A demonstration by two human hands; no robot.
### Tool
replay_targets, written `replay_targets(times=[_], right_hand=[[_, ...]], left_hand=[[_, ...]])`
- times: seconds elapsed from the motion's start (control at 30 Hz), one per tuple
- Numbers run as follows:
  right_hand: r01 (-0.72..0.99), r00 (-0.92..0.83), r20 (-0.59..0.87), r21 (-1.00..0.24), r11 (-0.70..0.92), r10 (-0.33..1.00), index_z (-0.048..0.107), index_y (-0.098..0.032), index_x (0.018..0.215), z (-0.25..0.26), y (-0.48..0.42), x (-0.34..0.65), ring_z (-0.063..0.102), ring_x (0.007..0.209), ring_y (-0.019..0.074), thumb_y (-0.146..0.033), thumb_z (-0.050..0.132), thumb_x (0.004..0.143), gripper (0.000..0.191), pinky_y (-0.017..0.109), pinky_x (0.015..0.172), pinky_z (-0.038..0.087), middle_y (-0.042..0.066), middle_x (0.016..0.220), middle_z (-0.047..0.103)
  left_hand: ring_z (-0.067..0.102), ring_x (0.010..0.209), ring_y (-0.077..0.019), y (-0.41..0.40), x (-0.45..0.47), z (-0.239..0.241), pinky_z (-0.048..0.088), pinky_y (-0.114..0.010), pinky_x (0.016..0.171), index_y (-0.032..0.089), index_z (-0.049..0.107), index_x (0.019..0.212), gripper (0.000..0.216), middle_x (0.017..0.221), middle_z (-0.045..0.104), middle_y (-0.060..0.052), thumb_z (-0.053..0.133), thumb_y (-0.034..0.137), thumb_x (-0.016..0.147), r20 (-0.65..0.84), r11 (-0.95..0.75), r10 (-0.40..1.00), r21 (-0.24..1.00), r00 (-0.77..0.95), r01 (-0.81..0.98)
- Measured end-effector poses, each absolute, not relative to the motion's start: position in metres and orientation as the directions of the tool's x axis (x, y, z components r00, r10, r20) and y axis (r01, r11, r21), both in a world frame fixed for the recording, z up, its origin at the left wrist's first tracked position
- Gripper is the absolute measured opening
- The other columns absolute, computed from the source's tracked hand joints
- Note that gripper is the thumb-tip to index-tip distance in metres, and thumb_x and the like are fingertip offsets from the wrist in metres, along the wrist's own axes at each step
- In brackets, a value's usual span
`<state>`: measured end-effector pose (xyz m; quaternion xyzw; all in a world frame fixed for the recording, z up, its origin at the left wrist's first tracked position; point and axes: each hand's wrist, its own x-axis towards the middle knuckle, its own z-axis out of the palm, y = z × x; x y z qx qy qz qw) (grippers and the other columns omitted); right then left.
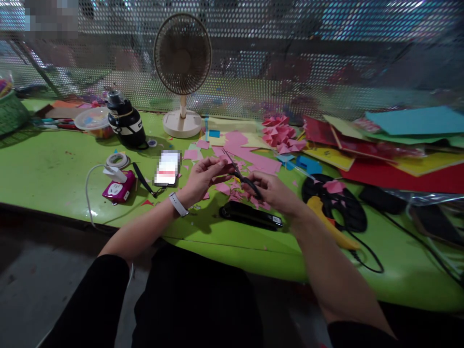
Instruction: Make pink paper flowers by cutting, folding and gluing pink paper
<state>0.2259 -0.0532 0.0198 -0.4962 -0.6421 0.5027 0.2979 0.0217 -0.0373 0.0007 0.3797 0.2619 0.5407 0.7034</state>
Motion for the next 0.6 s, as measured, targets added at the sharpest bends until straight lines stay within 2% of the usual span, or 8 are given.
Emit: replay_targets(times=[0.2,0.4,0.6], right_hand=[[0.319,-0.331,-0.145,-0.947,-0.034,0.932,0.055,-0.022,0.075,0.0194,-0.0549,0.2264,0.041,0.04,0.0082,-0.066,0.081,0.063,0.053,0.023,0.036,0.026,-0.003,0.057,0.06],[0.335,-0.329,-0.128,-0.942,-0.012,0.936,0.055,-0.02,0.075,0.0223,-0.0541,0.2262,0.043,0.044,0.008,-0.064,0.084,0.059,0.055,0.022,0.041,0.027,-0.004,0.055,0.055],[0.364,-0.31,-0.122,-0.932,-0.001,0.943,0.056,-0.019,0.076,0.0194,-0.0526,0.2275,0.04,0.045,0.0072,-0.065,0.082,0.061,0.055,0.022,0.042,0.025,-0.003,0.057,0.057]], left_hand=[[0.073,0.096,-0.0207,-0.0357,0.0204,0.0001,0.056,-0.04,0.092,0.017,0.062,0.085,0.028,0.095,0.075,-0.007,0.08,0.038,0.078,0.031,0.112,0.966,0.846,0.258,-0.521],[0.074,0.094,-0.0208,-0.0335,0.0189,-0.0019,0.057,-0.036,0.086,0.015,0.064,0.09,0.033,0.096,0.076,-0.008,0.08,0.041,0.077,0.053,0.093,0.95,0.892,0.307,-0.443],[0.074,0.093,-0.0198,-0.0334,0.0189,-0.0016,0.059,-0.034,0.083,0.015,0.064,0.088,0.033,0.095,0.075,-0.007,0.08,0.041,0.077,0.054,0.098,0.948,0.886,0.312,-0.453]])
